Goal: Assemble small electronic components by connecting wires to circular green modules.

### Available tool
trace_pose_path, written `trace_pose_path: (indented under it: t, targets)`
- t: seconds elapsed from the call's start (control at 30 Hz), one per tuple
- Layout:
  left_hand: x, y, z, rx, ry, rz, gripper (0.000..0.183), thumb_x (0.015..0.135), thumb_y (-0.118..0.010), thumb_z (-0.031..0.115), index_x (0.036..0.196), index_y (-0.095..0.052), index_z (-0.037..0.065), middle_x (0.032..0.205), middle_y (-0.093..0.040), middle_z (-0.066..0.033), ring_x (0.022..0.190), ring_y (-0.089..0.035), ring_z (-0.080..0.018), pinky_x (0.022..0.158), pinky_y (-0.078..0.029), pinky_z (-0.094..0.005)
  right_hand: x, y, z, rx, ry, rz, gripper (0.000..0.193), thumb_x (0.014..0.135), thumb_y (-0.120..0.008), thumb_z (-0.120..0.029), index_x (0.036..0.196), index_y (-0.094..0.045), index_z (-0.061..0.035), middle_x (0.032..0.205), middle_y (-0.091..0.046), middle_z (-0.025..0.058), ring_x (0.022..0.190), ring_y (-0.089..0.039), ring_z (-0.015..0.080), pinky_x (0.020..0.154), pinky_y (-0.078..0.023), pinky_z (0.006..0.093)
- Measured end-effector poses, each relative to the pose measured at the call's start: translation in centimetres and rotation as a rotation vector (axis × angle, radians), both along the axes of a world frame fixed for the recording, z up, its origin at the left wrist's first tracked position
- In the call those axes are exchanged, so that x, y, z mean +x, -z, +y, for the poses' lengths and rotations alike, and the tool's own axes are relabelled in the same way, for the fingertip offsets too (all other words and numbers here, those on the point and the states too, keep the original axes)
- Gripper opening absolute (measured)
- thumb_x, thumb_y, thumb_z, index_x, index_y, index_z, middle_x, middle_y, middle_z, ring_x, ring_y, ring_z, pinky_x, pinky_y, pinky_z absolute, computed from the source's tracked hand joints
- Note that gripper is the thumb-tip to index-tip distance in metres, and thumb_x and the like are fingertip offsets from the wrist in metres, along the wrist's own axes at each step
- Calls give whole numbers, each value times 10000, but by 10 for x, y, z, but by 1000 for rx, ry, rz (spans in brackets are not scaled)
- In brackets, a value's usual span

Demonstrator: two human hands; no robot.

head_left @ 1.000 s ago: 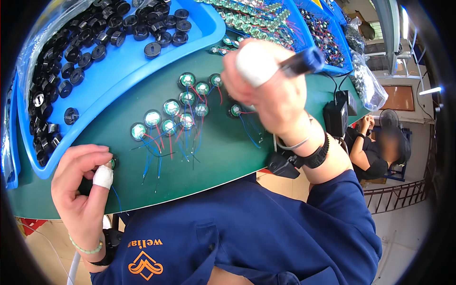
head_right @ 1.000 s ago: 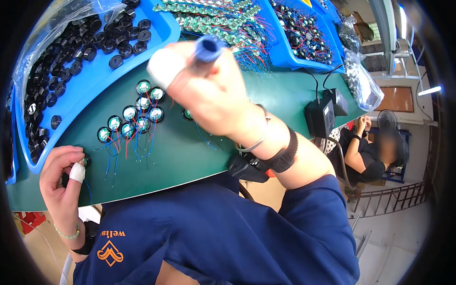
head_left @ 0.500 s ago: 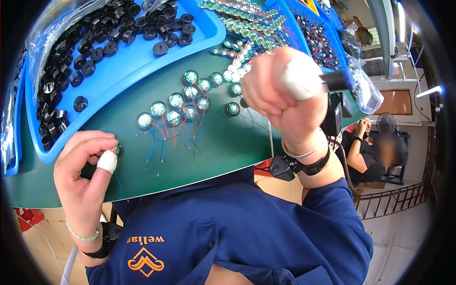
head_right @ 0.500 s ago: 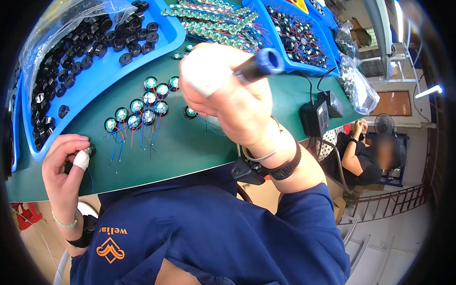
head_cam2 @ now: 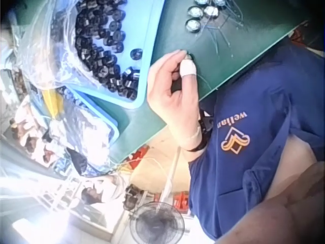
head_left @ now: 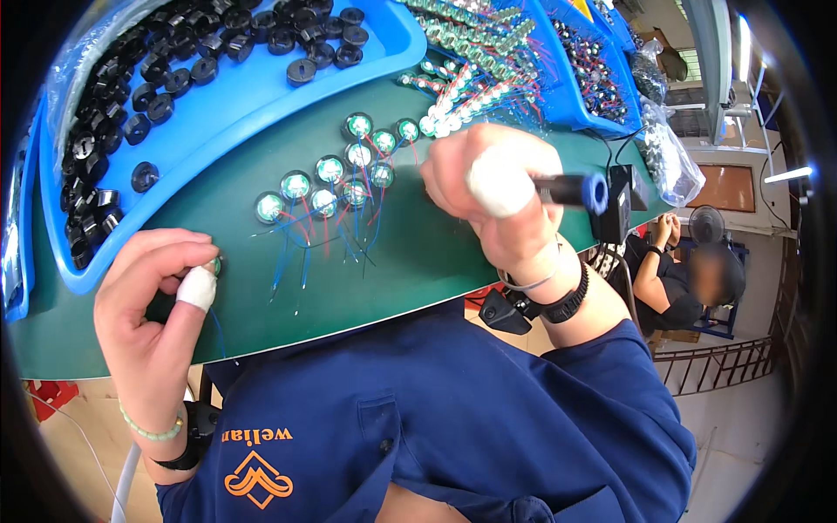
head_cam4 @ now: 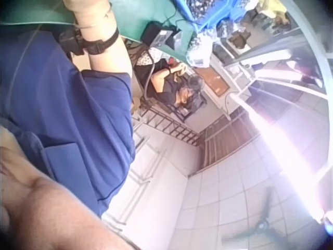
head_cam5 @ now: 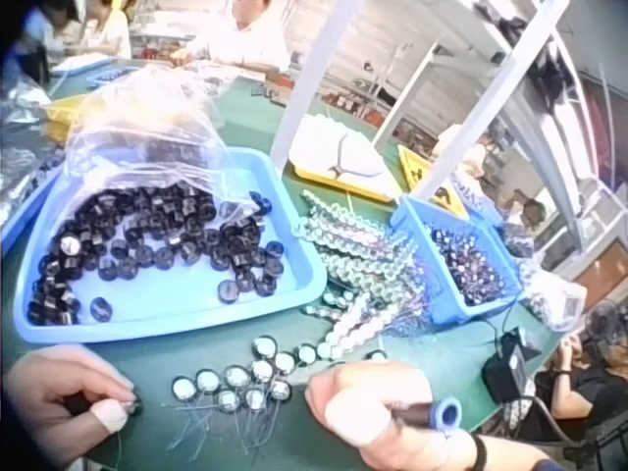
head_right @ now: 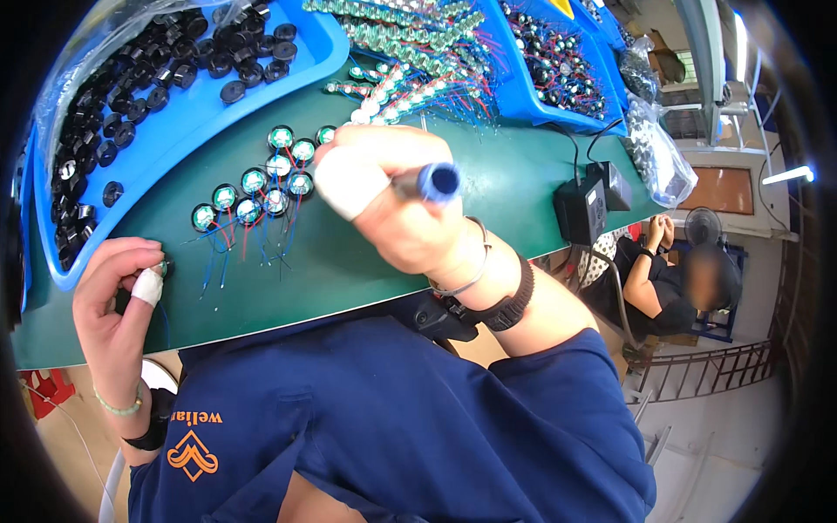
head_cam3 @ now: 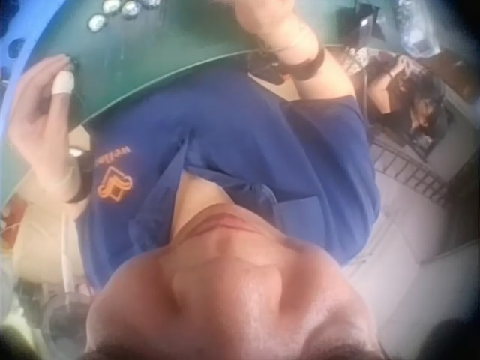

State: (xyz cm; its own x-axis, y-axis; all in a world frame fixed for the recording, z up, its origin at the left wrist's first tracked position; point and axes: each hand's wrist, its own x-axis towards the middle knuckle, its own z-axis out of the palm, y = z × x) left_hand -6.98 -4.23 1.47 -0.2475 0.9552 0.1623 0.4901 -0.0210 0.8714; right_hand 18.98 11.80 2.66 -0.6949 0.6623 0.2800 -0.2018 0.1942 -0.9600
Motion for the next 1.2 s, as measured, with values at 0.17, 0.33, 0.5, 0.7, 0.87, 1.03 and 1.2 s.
trace_pose_path:
  t: [0.17, 0.33, 0.5, 0.7, 0.87, 1.03, 1.2]
  targets:
    - [-1, 5, -2, 1, 57, -71, 159, 796, -596, -71, 930, -665, -18, 992, -627, -69, 769, -539, -73, 655, -416, -195, -8, -7, 10, -292, -31, 190, 379, 975, -416, -270, 631, -324, -141, 541, -302, -48, 431, -255, 61, 431, -240, 241]
    - [-1, 5, -3, 31, 48, -59, 161, 794, -600, -72, 928, -668, -16, 970, -630, -65, 765, -535, -72, 658, -413, -192, -11, -39, 14, -185, 116, 142, 396, 994, -379, -270, 628, -294, -144, 565, -289, -44, 462, -261, 72, 468, -264, 242]
    - [0, 3, -4, 17, 32, -64, 150, 792, -604, -69, 917, -670, -17, 974, -633, -65, 760, -528, -74, 660, -413, -193, -36, -32, 29, -24, 72, -5, 423, 1018, -394, -295, 645, -326, -108, 607, -315, -13, 505, -311, 97, 498, -290, 265]
    - [1, 1, -1, -5, 0, -60, 167, 771, -634, -67, 912, -687, 4, 927, -657, -79, 768, -602, -122, 633, -461, -218, -43, -9, 43, -78, -9, 63, 390, 1009, -466, -238, 661, -435, -63, 567, -385, -16, 501, -383, 89, 477, -354, 259]
    - [2, -1, 1, -20, -3, -49, 170, 766, -633, -68, 910, -687, 3, 928, -654, -85, 754, -598, -122, 626, -460, -213, -44, -5, 38, -109, -45, 77, 345, 977, -484, -186, 658, -437, -63, 573, -401, -17, 502, -371, 73, 466, -316, 243]
    - [0, -1, 2, -10, 9, -30, 176, 765, -631, -75, 916, -687, -4, 929, -653, -88, 760, -607, -123, 618, -465, -216, -47, -1, 43, -96, -73, 60, 322, 959, -500, -177, 670, -423, -60, 582, -420, -15, 488, -351, 66, 454, -294, 241]
    - [-1, 2, 2, 38, 26, -68, 191, 769, -624, -89, 922, -692, 3, 933, -657, -86, 764, -616, -125, 630, -471, -219, -40, -14, 44, -119, 31, 154, 381, 1010, -412, -271, 674, -368, -97, 569, -320, -24, 485, -321, 78, 460, -287, 256]
